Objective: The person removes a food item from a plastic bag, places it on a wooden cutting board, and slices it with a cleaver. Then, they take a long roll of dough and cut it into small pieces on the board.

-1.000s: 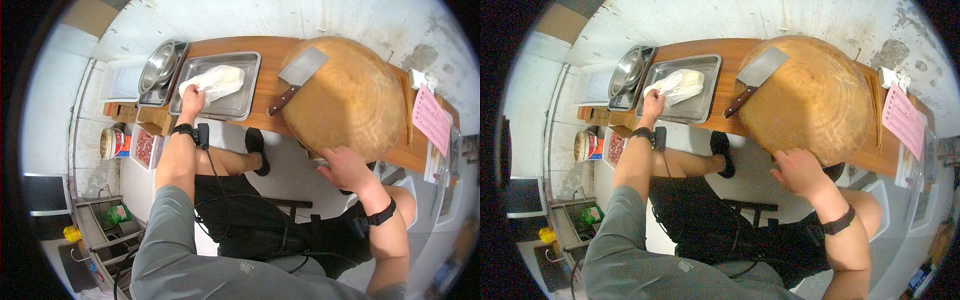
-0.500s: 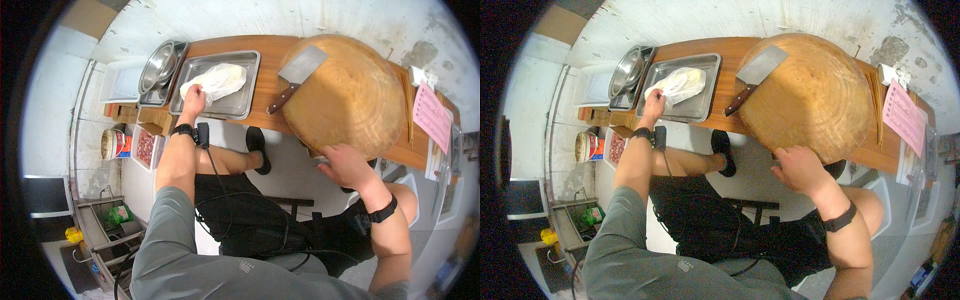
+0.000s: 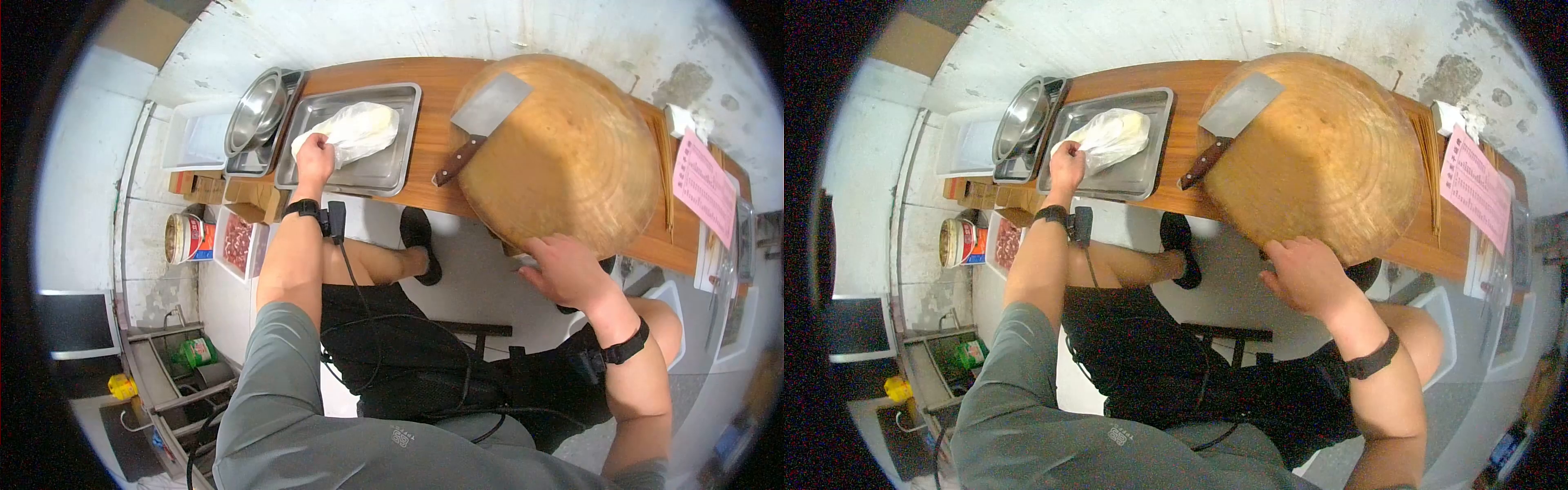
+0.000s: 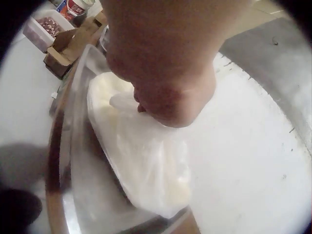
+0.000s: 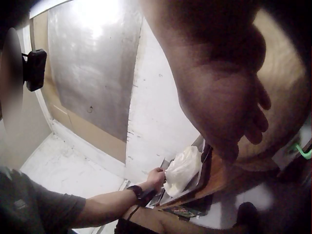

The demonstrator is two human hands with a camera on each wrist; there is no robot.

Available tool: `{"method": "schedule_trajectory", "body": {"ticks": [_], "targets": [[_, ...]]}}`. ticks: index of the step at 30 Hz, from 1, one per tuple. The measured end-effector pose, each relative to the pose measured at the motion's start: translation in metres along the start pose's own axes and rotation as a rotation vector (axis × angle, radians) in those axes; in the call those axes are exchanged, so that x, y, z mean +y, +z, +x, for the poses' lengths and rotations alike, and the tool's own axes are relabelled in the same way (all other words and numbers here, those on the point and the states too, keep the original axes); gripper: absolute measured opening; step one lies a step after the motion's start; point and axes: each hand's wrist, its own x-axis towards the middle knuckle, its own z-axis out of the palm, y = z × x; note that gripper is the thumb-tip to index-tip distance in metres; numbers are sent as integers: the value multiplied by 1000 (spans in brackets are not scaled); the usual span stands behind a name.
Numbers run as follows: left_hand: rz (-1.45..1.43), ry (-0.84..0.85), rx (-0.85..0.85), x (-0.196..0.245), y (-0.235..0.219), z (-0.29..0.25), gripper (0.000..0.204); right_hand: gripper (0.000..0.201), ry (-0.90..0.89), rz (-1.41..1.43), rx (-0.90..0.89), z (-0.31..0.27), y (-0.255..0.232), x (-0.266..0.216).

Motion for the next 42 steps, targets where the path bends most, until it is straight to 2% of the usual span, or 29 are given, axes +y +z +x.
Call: {"method": "schedule_trajectory", "body": {"ticks": [6,12,14,17,21,26,30,32,36,39,41,42], "targets": [[57,-22,35,-1,3,1,26,28,-13,-4,39,-2,1,2],[56,68,-14,-11,8,4,26,29,-11,-20,53,-4,1,2],[117,212,74,-16,12,6,24,29,-14,-17,60,-5,1,2],[114,262,54,-12,7,7,22,28,-5,-16,38,-4,-1,1],[57,194,-54,1,1,1,15,28,13,-14,32,-5,-3,-3],[141,301,-11,-3,2,3,16,28,8,-12,11,-4,-4,-3],[195,259,-24,-11,6,9,21,28,9,-2,10,-3,-3,-1],[207,165,-49,-13,8,9,23,28,19,-5,-4,-3,-4,-2],[132,150,-29,-7,5,0,21,28,21,-5,-5,-4,-3,0],[113,159,-112,-4,2,-4,21,27,13,-3,2,-4,-2,1],[36,101,-232,-2,1,-5,20,27,9,-1,4,-4,-2,1],[36,101,-232,-5,2,-4,20,27,5,1,6,-4,-2,1]]}}
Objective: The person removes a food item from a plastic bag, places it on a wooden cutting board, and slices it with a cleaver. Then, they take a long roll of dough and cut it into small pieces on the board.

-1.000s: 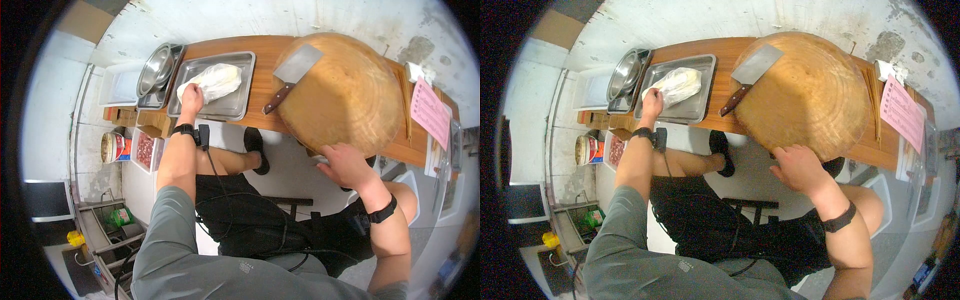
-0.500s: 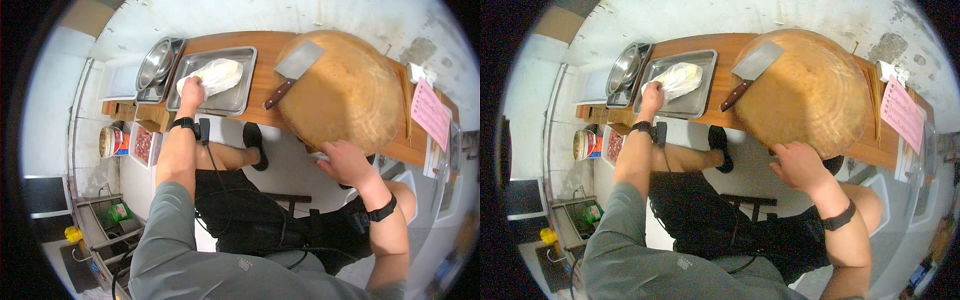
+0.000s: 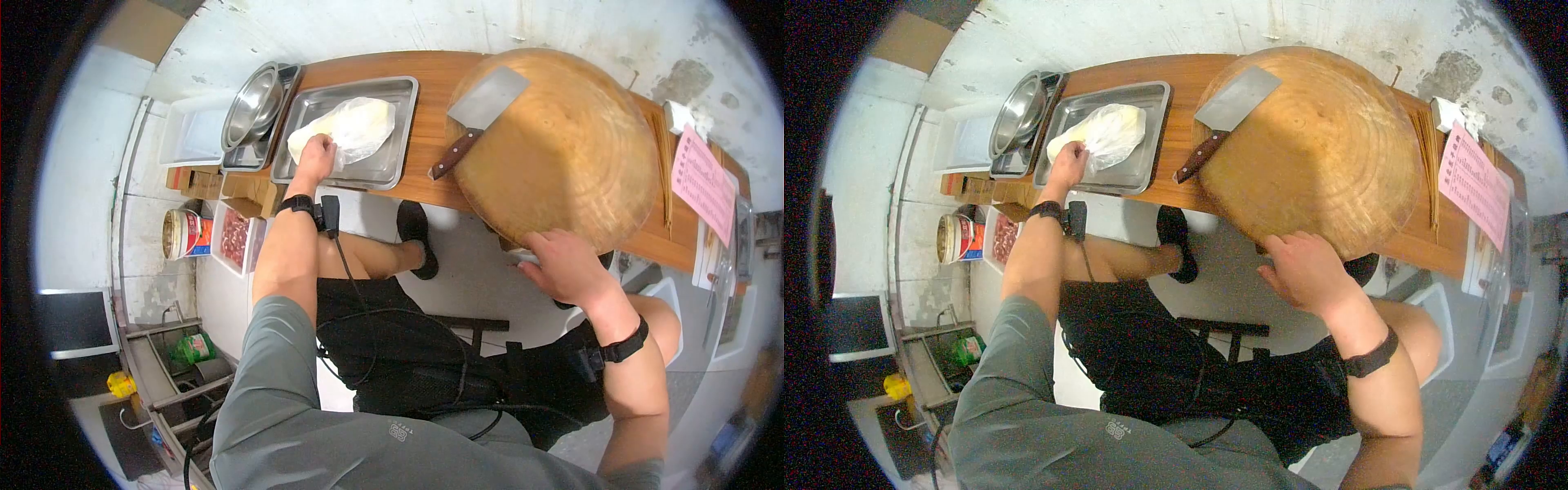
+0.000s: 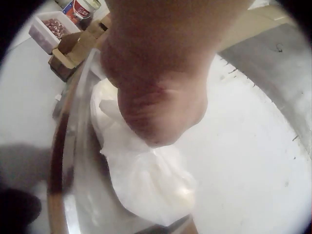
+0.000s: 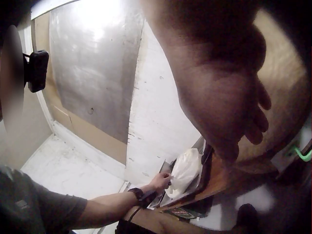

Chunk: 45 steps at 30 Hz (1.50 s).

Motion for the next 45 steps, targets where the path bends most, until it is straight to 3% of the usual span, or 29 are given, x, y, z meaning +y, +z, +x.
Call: {"method": "schedule_trajectory", "body": {"ticks": [15,17,27,33,38,45], "targets": [[70,38,182,-20,8,12,22,28,3,-15,-8,1,-2,-3],[-16,-77,133,-12,3,6,22,28,8,-10,-8,0,-1,-3],[71,-78,-56,-10,1,-2,29,28,15,-9,-2,1,-3,-5],[158,-62,115,-16,7,5,28,28,16,2,-8,2,-3,-5],[80,-179,226,-21,11,9,29,28,12,12,-1,2,-2,-4],[32,-305,219,-8,2,9,25,27,26,3,7,-1,-2,-3]]}}
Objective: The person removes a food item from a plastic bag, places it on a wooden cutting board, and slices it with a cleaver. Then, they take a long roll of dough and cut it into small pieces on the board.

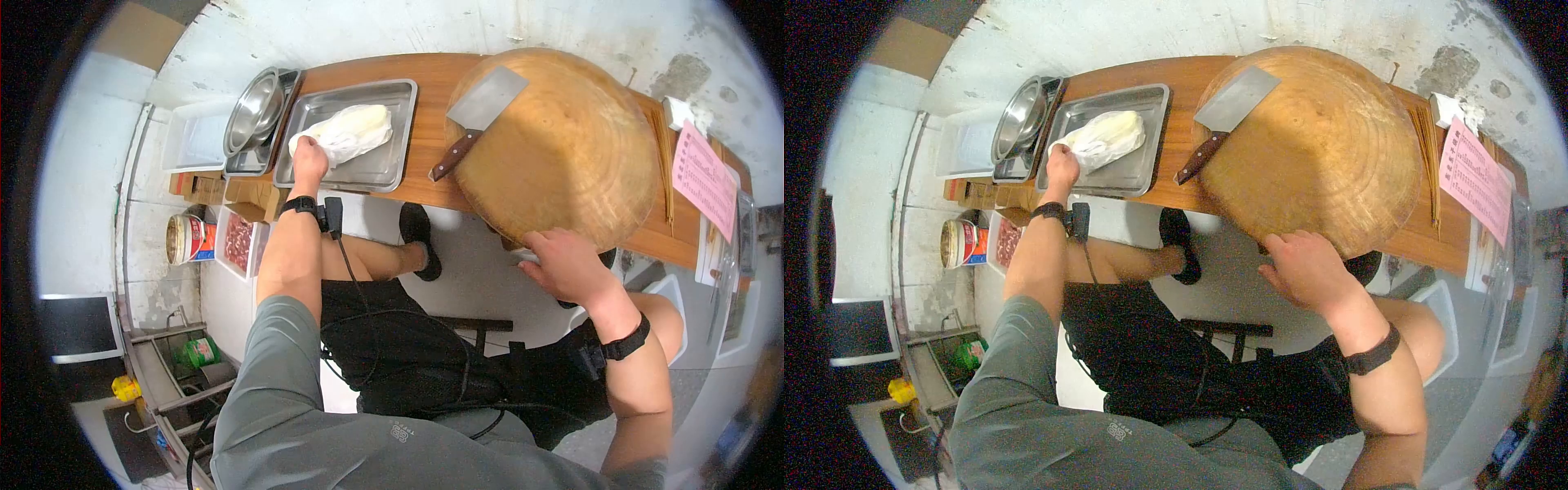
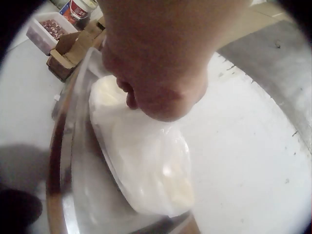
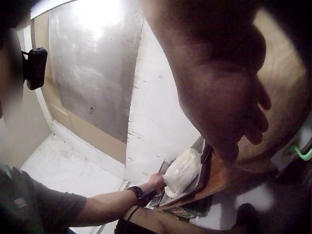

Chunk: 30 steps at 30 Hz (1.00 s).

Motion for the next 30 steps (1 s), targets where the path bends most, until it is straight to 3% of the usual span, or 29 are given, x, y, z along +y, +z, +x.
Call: {"method": "schedule_trajectory", "body": {"ticks": [3,5,9,11,23,30], "targets": [[12,-35,-18,8,-7,-4,21,27,-21,2,22,-1,2,2],[-52,88,61,0,-2,-3,22,27,-15,-2,14,-1,0,0],[-114,96,22,-18,5,3,20,27,-20,5,18,-1,-2,0],[-390,-26,-148,-25,5,4,20,27,-26,-4,14,-1,-4,-1],[-621,-126,-318,-24,-9,-8,19,29,-41,-3,3,2,-4,-4],[-494,-103,-354,-17,-25,-17,16,29,-27,-5,4,2,-5,-6]]}}
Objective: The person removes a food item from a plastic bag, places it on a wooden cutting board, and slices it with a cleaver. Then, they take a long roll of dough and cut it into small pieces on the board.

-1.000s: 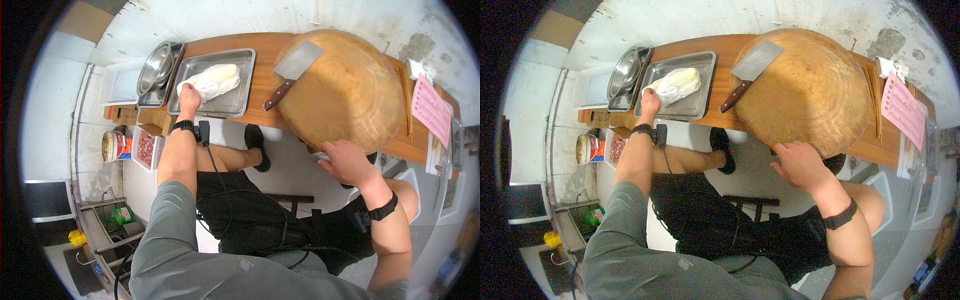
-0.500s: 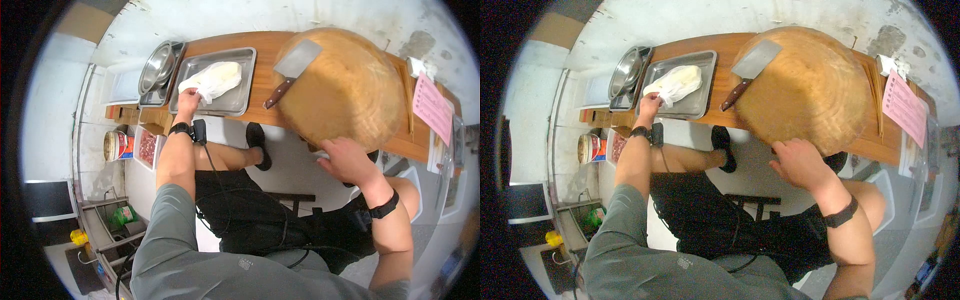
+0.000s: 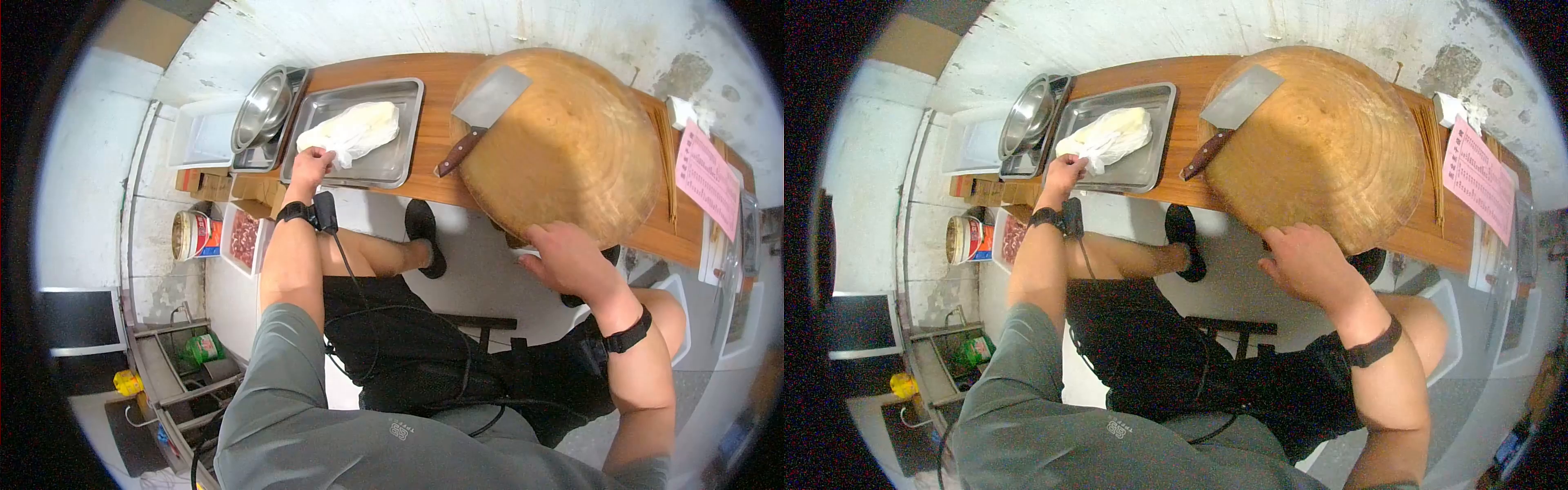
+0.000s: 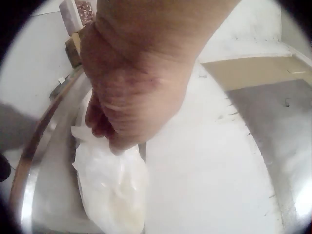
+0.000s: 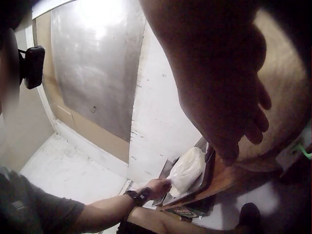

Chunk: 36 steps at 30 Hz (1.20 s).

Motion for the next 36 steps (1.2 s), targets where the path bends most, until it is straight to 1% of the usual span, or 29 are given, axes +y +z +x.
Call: {"method": "schedule_trajectory", "body": {"ticks": [2,3,5,6,8,9,11,12,14,15,17,18,20,21,23,24,25,27,28,30,31,33,34,35,36], "targets": [[-92,-23,7,-8,-5,6,20,29,5,-4,-4,1,0,1],[-92,-21,8,-11,-8,8,20,29,11,-8,-10,1,1,2],[-239,-81,-34,-16,-14,13,19,29,6,0,-1,0,2,3],[-238,-80,-35,-20,-17,16,19,29,1,9,6,0,2,3],[-544,-114,-118,-29,-20,23,16,28,2,8,11,-1,2,3],[-544,-114,-119,-26,-18,20,16,28,2,6,14,-2,1,3],[-703,-110,-86,-18,-15,14,13,28,5,9,12,-2,0,3],[-702,-111,-86,-18,-15,13,13,28,6,11,9,-2,0,2],[-659,-144,-17,-16,-15,12,11,27,8,11,6,-2,1,3],[-658,-144,-17,-20,-16,16,11,27,9,10,2,-2,1,4],[-590,-126,52,-26,-18,25,10,27,15,11,-1,-2,1,4],[-590,-127,52,-29,-16,28,10,27,19,12,-5,-2,1,4],[-147,-41,211,-34,-13,32,17,27,21,17,2,-2,0,3],[-147,-42,211,-30,-11,28,17,27,23,22,8,-2,0,3],[470,159,253,-17,-6,18,25,27,21,21,3,-2,1,4],[541,148,217,-16,-7,20,32,27,19,20,1,-2,1,4],[541,148,216,-16,-6,20,32,27,20,20,1,-2,1,4],[684,154,326,-15,-4,20,30,27,24,19,8,-3,1,4],[683,156,327,-18,-5,24,30,27,24,19,10,-3,1,4],[-8,-112,347,-22,-7,33,26,27,23,16,4,-2,1,5],[-7,-111,347,-25,-8,36,26,27,23,17,5,-2,1,5],[-705,-99,263,-27,-10,37,18,28,19,18,12,-3,0,4],[-839,-141,229,-26,-13,39,11,28,19,18,13,-3,1,5],[-839,-141,229,-25,-15,39,11,28,15,16,13,-3,1,5],[-925,-118,154,-25,-16,39,9,28,12,14,13,-3,2,5]]}}
